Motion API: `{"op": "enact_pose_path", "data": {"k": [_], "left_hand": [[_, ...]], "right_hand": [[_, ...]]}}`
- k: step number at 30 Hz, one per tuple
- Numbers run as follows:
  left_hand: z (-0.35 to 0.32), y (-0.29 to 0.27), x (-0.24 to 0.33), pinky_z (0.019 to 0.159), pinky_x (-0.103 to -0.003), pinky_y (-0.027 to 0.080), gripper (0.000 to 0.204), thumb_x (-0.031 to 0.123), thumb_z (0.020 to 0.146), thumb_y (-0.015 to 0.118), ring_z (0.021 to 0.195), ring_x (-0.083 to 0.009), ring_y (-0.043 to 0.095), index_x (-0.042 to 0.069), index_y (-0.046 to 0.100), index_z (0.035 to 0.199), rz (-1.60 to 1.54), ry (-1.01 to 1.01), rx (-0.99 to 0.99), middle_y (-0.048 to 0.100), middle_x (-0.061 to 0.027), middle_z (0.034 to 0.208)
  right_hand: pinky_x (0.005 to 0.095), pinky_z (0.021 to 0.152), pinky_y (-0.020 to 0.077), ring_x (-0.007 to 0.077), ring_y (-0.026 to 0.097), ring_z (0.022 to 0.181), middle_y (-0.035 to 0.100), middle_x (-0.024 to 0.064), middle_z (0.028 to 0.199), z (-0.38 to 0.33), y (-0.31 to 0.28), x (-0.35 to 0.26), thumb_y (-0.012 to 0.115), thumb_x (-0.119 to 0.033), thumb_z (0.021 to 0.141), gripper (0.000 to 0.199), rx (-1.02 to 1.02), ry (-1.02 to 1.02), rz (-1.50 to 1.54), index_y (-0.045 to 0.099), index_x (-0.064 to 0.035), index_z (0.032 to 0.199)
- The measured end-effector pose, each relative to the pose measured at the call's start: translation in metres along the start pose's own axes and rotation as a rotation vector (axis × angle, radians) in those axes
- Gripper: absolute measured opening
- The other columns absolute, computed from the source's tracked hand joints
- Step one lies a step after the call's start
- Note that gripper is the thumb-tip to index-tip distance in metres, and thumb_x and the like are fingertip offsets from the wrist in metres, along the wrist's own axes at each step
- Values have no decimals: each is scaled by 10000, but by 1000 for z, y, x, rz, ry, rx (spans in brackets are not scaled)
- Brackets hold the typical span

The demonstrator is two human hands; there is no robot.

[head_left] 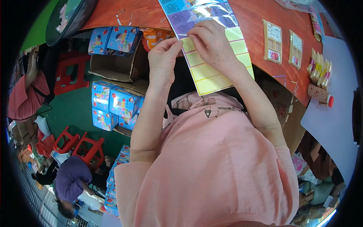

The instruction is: Packaging small items into plastic trays and applying adhesive labels.

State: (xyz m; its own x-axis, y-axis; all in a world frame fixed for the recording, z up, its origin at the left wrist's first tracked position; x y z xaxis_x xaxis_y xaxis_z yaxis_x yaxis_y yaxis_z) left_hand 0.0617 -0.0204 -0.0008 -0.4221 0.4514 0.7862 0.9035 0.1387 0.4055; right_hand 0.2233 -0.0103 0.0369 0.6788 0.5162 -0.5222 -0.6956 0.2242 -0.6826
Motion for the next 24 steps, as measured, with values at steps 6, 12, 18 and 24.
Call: {"op": "enact_pose_path", "data": {"k": [6,12,18,24], "left_hand": [[-1,4,-2,712,-216,488,132,35,890,710,767,-78,602,-39,714,999,186,160,38,678,-28,862],[-2,6,-7,738,-205,485,104,-5,898,689,804,-69,596,-42,716,992,236,337,30,655,-7,913],[-3,11,-8,762,-215,490,90,-32,898,674,834,-82,604,-48,710,978,40,270,33,662,-21,939],[1,12,-5,782,-213,486,100,-20,915,658,845,-82,608,-45,708,997,6,269,-18,672,-30,954]], "right_hand": [[398,909,423,254,600,952,628,69,962,10,1,-22,682,-108,844,133,-176,-48,-159,658,-72,970],[383,819,492,265,606,927,591,98,917,15,-2,-34,675,-61,793,136,-258,-33,-222,634,-30,919],[394,737,536,315,617,850,575,135,931,10,4,-23,648,-16,812,128,-254,-21,-65,598,3,928],[378,701,540,323,642,803,612,154,903,17,4,-14,627,-42,888,98,-102,119,118,588,18,956]]}}
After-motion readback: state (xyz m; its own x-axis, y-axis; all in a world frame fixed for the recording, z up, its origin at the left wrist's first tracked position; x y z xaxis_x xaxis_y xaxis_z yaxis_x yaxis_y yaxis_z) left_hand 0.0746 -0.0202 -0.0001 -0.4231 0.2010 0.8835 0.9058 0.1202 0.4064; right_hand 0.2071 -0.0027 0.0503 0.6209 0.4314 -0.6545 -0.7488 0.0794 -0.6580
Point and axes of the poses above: each hand's wrist, its own z-axis towards the middle knuckle, its own y-axis out of the palm, x = y × z, the point moved 3 cm from there along z, towards the middle knuckle
